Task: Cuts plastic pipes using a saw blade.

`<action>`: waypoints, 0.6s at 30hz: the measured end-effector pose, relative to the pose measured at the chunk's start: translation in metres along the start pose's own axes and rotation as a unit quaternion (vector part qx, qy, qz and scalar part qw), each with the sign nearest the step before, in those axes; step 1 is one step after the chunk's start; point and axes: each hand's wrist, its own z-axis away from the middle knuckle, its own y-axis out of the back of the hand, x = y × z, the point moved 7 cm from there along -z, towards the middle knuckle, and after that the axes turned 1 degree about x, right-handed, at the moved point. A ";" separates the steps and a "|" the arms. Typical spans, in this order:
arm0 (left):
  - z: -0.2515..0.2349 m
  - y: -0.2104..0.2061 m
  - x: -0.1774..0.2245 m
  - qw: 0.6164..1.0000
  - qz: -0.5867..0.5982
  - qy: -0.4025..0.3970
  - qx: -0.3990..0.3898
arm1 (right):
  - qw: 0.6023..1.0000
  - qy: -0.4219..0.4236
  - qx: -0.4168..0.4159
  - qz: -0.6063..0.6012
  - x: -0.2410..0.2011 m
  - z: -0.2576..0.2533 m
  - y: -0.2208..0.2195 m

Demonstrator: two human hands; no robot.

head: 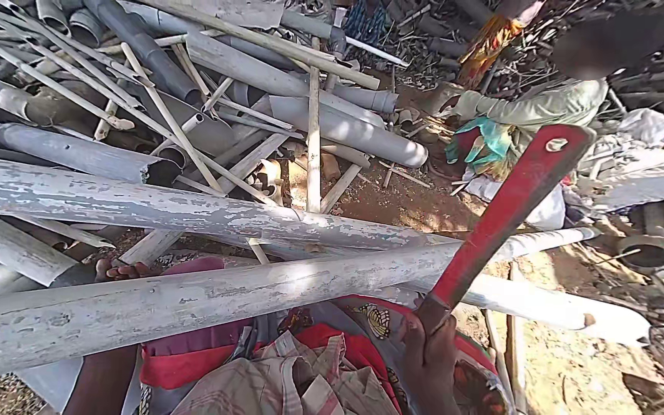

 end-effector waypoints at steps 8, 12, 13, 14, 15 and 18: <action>-0.030 0.039 0.004 0.996 -0.007 -0.083 -0.016 | 0.991 0.005 0.011 -0.134 -0.019 0.009 0.007; 0.003 0.001 0.001 0.995 -0.036 -0.071 0.053 | 0.999 -0.002 -0.012 -0.050 0.006 0.022 -0.013; 0.017 -0.013 0.003 0.987 -0.057 -0.070 0.131 | 0.992 -0.084 -0.091 -0.020 0.020 0.031 -0.031; 0.021 -0.017 0.005 0.984 -0.071 -0.067 0.146 | 0.973 -0.170 -0.152 -0.043 0.032 0.040 -0.042; 0.016 -0.013 0.007 0.987 -0.082 -0.058 0.129 | 0.960 -0.216 -0.161 -0.080 0.033 0.040 -0.042; -0.010 0.021 0.005 0.998 -0.021 -0.062 0.022 | 0.956 -0.137 -0.036 -0.258 0.000 0.011 -0.007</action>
